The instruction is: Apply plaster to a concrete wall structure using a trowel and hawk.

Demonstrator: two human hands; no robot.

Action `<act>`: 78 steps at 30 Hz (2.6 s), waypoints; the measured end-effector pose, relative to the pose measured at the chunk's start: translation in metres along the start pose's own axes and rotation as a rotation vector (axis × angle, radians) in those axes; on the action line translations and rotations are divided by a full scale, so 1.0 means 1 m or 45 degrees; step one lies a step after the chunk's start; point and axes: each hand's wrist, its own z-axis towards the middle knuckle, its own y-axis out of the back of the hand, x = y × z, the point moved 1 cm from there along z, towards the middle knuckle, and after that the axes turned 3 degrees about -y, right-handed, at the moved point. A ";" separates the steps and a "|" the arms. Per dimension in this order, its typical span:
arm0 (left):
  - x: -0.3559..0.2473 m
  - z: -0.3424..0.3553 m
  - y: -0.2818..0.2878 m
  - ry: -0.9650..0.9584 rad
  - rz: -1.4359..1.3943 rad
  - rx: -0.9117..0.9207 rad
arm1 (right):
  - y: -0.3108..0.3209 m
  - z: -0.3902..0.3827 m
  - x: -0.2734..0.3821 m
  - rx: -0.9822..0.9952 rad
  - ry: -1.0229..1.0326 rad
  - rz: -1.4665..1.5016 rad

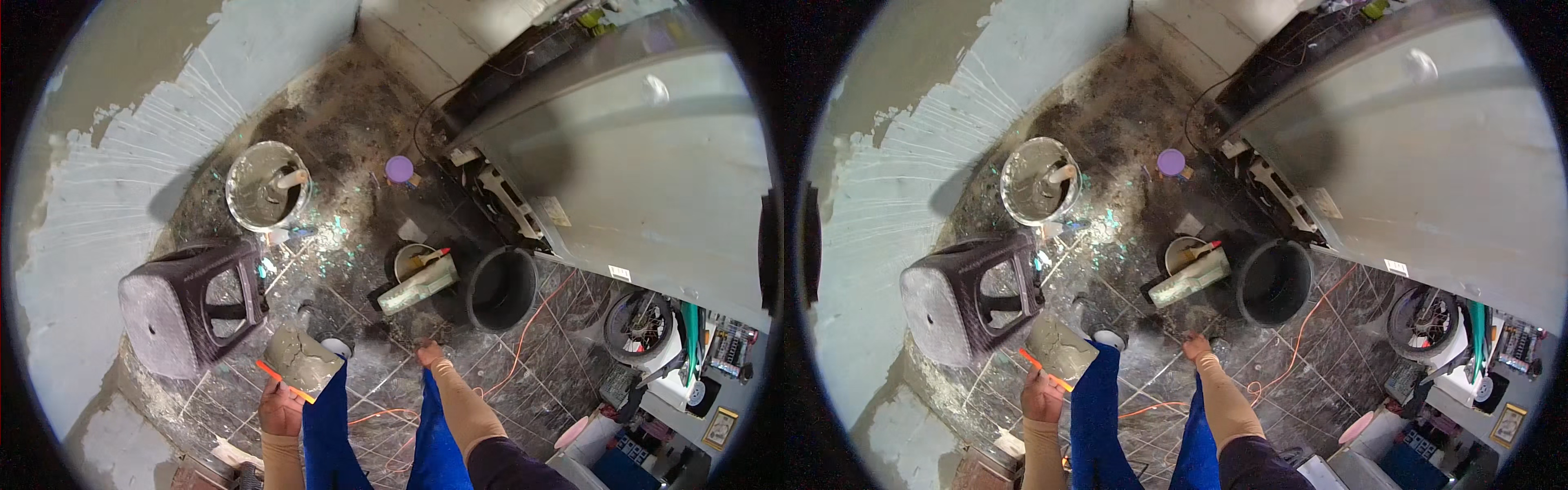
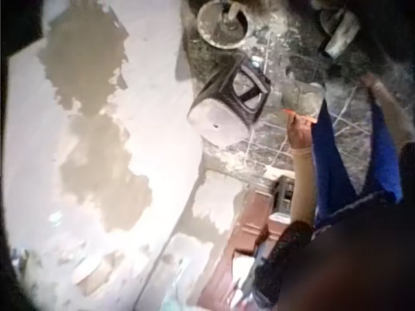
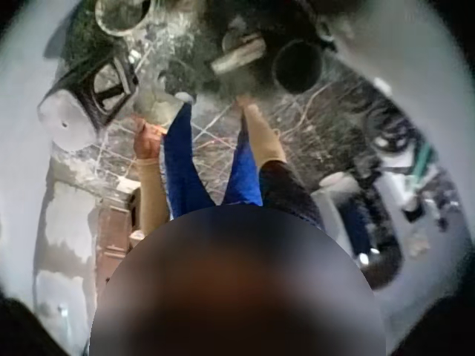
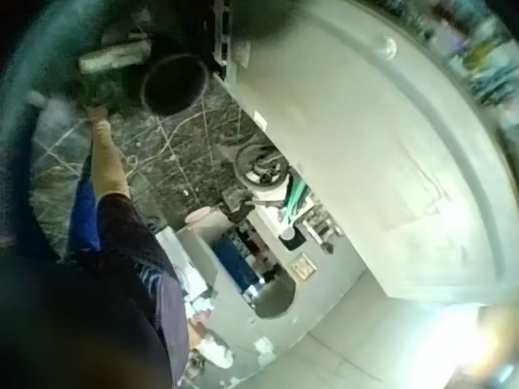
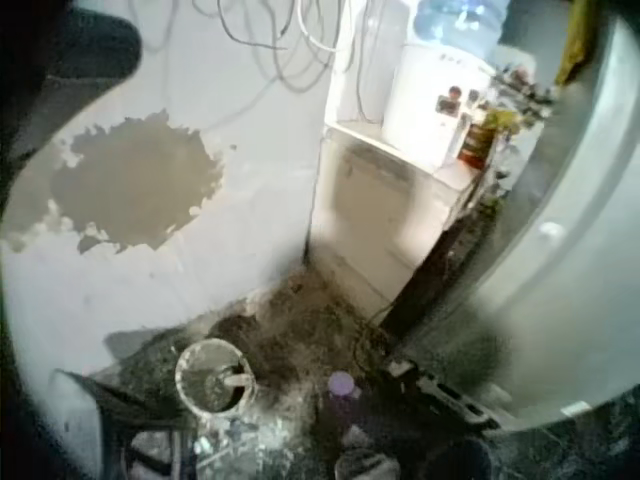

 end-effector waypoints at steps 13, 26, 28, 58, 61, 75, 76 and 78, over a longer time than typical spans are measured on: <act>0.228 -0.102 -0.050 0.007 -0.694 0.316 | 0.020 -0.054 -0.169 -0.038 0.163 0.169; 0.238 -0.112 -0.067 -0.048 -0.305 -0.310 | 0.132 -0.021 -0.154 -0.464 0.269 -0.065; 0.233 -0.107 -0.062 -0.076 -0.292 -0.240 | 0.163 -0.016 -0.137 -0.492 0.256 -0.065; 0.410 -0.099 -0.134 -0.059 -0.303 -0.410 | 0.211 0.067 -0.555 0.186 -0.283 -0.692; 0.409 -0.092 -0.141 -0.018 -0.248 -0.393 | 0.162 0.038 -0.599 0.487 0.198 -1.580; 0.313 -0.079 -0.207 -0.137 -0.449 -0.271 | 0.355 -0.005 -0.178 -0.206 0.390 -0.169; 0.305 -0.075 -0.206 -0.172 -0.469 -0.316 | 0.384 -0.001 -0.140 -0.282 0.520 -0.211; 0.288 -0.068 -0.198 -0.178 -0.506 -0.330 | 0.437 0.006 -0.063 -0.540 0.796 -0.340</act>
